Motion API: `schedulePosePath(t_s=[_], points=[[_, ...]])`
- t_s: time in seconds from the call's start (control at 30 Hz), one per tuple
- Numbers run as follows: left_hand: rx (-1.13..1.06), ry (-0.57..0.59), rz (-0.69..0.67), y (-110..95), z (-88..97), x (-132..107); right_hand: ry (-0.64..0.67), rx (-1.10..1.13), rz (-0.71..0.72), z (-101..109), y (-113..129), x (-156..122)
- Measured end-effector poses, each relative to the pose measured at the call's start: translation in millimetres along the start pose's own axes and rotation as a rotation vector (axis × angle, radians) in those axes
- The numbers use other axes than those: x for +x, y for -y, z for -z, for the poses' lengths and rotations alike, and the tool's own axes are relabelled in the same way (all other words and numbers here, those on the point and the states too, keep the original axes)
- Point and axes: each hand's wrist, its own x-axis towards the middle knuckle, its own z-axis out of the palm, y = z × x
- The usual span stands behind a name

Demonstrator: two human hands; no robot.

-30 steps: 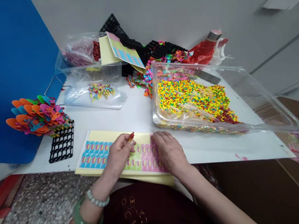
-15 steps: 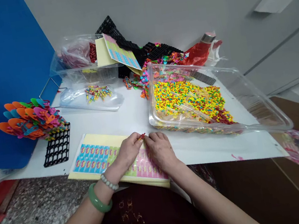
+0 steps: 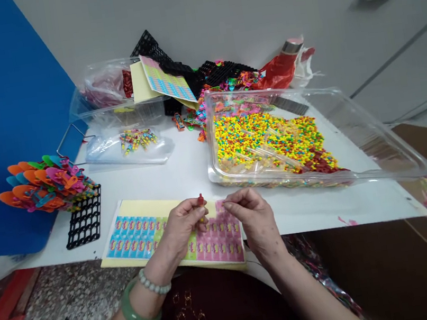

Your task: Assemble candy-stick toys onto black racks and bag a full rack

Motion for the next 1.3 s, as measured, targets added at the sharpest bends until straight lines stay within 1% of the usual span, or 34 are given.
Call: schedulePosePath(t_s=[0.03, 0.1, 0.2, 0.4, 0.53, 0.7, 0.8, 0.87, 0.93, 1.03, 1.13, 1.23, 1.3], points=[[-0.024, 0.016, 0.016, -2, -4.9, -3, 0.034, 0.083, -0.062, -4, 6, -2], [-0.050, 0.035, 0.022, -4, -14.2, -9, 0.076, 0.177, -0.148, -11, 14, -6], [-0.051, 0.048, 0.006, -4, -23.7, -13, 0.093, 0.231, -0.213, -18, 15, -10], [-0.018, 0.063, 0.013, 0, -26.9, -14, 0.072, 0.238, -0.228, -20, 8, -12], [0.009, 0.085, -0.015, 3, -25.7, -12, 0.051, 0.262, -0.238, -19, 8, -13], [0.037, 0.160, -0.033, 3, -21.8, -13, 0.029, 0.313, -0.214, -21, 9, -14], [0.010, 0.195, -0.023, 1, -21.7, -15, 0.024, 0.338, -0.197, -23, 10, -15], [-0.029, 0.161, -0.028, 1, -24.7, -16, 0.059, 0.346, -0.196, -24, 9, -17], [-0.088, 0.070, -0.044, 1, -29.9, -16, 0.095, 0.341, -0.183, -26, 6, -20], [-0.182, -0.080, -0.049, 1, -38.5, -15, 0.102, 0.323, -0.148, -31, 0, -24], [-0.201, -0.192, -0.032, 0, -44.3, -14, 0.113, 0.364, -0.152, -35, -2, -27], [-0.217, -0.240, -0.025, -2, -46.7, -14, 0.107, 0.440, -0.198, -37, 0, -27], [-0.241, -0.222, -0.015, -2, -47.3, -14, 0.117, 0.475, -0.236, -36, 1, -27]])
